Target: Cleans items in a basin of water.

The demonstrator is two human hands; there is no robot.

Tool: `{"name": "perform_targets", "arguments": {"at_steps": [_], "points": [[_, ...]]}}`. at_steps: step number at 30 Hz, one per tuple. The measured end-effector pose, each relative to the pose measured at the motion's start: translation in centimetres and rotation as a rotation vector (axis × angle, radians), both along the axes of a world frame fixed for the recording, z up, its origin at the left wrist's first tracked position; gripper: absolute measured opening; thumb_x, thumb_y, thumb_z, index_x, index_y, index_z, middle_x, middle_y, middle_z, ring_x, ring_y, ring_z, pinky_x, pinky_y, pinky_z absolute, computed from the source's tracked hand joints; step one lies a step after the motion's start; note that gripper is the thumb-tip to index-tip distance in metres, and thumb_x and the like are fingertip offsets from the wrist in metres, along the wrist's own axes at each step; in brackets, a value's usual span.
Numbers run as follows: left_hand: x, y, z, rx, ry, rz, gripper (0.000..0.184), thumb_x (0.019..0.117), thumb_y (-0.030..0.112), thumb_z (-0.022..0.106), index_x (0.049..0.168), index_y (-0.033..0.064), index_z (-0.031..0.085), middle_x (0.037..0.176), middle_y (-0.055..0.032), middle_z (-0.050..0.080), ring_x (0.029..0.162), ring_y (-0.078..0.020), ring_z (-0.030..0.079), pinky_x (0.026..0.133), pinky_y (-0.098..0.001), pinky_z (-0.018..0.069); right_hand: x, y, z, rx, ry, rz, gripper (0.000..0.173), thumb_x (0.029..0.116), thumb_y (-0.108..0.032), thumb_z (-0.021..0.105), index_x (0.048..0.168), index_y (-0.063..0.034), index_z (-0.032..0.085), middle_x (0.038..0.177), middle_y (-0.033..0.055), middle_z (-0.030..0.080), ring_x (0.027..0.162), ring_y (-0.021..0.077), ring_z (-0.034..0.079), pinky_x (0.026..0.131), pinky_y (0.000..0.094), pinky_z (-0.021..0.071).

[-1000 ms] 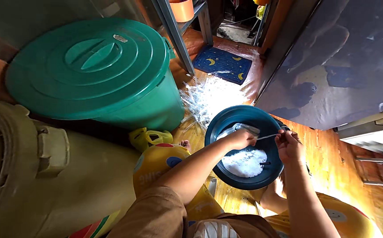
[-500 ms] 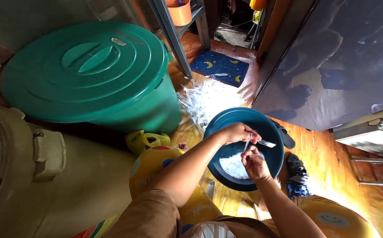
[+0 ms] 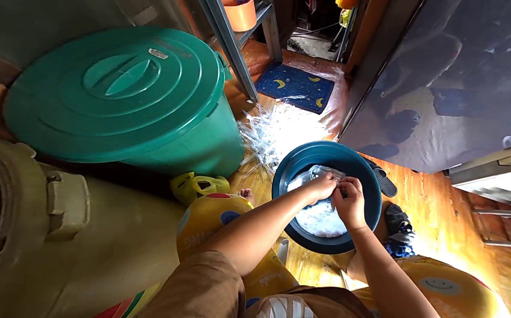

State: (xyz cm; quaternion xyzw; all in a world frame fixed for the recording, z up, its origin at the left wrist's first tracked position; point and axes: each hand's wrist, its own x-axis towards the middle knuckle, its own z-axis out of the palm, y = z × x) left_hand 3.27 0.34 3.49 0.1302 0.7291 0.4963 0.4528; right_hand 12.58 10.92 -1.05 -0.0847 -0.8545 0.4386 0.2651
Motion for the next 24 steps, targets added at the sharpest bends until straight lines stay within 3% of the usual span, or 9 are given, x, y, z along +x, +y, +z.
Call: {"name": "perform_targets", "arguments": {"at_steps": [3,5,7,10,12,16,19,21,24], "points": [[-0.4,-0.1,-0.4,-0.033,0.042,-0.022,0.034,0.1113,0.02,0.041,0.135,-0.0017,0.054,0.123,-0.0196,0.064,0.111,-0.023,0.065,0.099,-0.0412,0.0527,-0.2,0.4,-0.5,-0.174,-0.097,-0.035,0.012,0.0875,-0.008,0.065,0.083,0.0024,0.069,0.11,0.0173,0.063,0.103,0.0166,0.063,0.083,0.0244,0.0557],[-0.8,-0.3,-0.7,-0.02,0.074,-0.091,0.033,0.1108,0.021,0.046,0.131,-0.0029,0.056,0.123,-0.0191,0.065,0.11,-0.0213,0.066,0.1,-0.04,0.0528,-0.4,1.2,-1.1,-0.41,-0.239,-0.057,0.011,0.088,-0.008,0.064,0.086,0.0025,0.067,0.123,0.0189,0.059,0.112,0.0195,0.06,0.09,0.0311,0.0545],[-1.1,-0.6,-0.8,0.008,0.074,-0.149,0.033,0.1092,0.023,0.052,0.127,-0.0041,0.06,0.122,-0.0189,0.065,0.109,-0.0202,0.066,0.101,-0.0392,0.0519,-0.6,1.6,-1.9,-0.685,-0.305,-0.068,0.01,0.0888,-0.003,0.062,0.093,0.0058,0.063,0.129,0.0204,0.055,0.109,0.0225,0.063,0.088,0.0361,0.0589],[-1.2,-0.9,-1.0,0.028,0.054,-0.168,0.036,0.1089,0.026,0.054,0.125,-0.0039,0.062,0.12,-0.0174,0.067,0.108,-0.0179,0.066,0.101,-0.0373,0.051,-0.4,1.3,-1.2,-0.96,-0.348,-0.112,0.011,0.097,0.001,0.059,0.107,0.0066,0.059,0.107,0.0152,0.064,0.092,0.0204,0.067,0.08,0.0356,0.0596],[-1.2,-0.8,-1.0,-0.01,0.106,-0.162,0.039,0.1101,0.031,0.051,0.124,-0.0026,0.065,0.121,-0.0172,0.068,0.111,-0.0189,0.066,0.103,-0.0392,0.0509,-0.4,1.2,-0.7,-1.027,-0.379,-0.156,0.014,0.1019,-0.004,0.058,0.111,0.0063,0.062,0.1,0.0134,0.068,0.09,0.0188,0.068,0.08,0.0351,0.0589],[-1.0,-0.6,-0.4,-0.146,0.248,-0.177,0.05,0.1116,0.039,0.044,0.116,-0.0047,0.067,0.116,-0.0231,0.066,0.11,-0.031,0.063,0.1,-0.0525,0.0461,-0.5,0.4,0.1,-1.014,-0.416,-0.218,0.029,0.1097,-0.022,0.05,0.111,0.0043,0.064,0.1,0.0109,0.069,0.092,0.0165,0.067,0.08,0.0347,0.0564],[-0.7,-0.4,-1.0,-0.151,0.242,-0.15,0.052,0.1125,0.039,0.04,0.122,-0.0061,0.064,0.123,-0.0255,0.065,0.119,-0.0342,0.062,0.106,-0.0538,0.0445,-0.4,-0.1,0.1,-0.902,-0.384,-0.177,0.019,0.1035,-0.008,0.058,0.113,0.0077,0.063,0.103,0.0139,0.069,0.091,0.0178,0.069,0.081,0.0339,0.0587],[-0.4,-0.3,-1.3,-0.149,0.175,-0.07,0.054,0.1134,0.039,0.036,0.13,-0.0058,0.061,0.128,-0.026,0.064,0.124,-0.0339,0.061,0.11,-0.052,0.0447,-0.4,-0.4,-0.1,-0.764,-0.374,-0.129,0.014,0.1002,-0.005,0.061,0.104,0.0083,0.062,0.112,0.0167,0.066,0.094,0.0179,0.07,0.083,0.0332,0.0613],[-0.3,-0.2,-1.2,-0.174,0.086,0.042,0.047,0.1141,0.033,0.034,0.134,-0.0028,0.056,0.12,-0.0237,0.063,0.107,-0.0303,0.064,0.096,-0.0474,0.0504,-0.4,-0.5,-0.3,-0.485,-0.364,-0.066,0.017,0.0989,-0.008,0.058,0.093,0.0064,0.064,0.128,0.0201,0.06,0.11,0.0198,0.065,0.092,0.034,0.0573]]}}
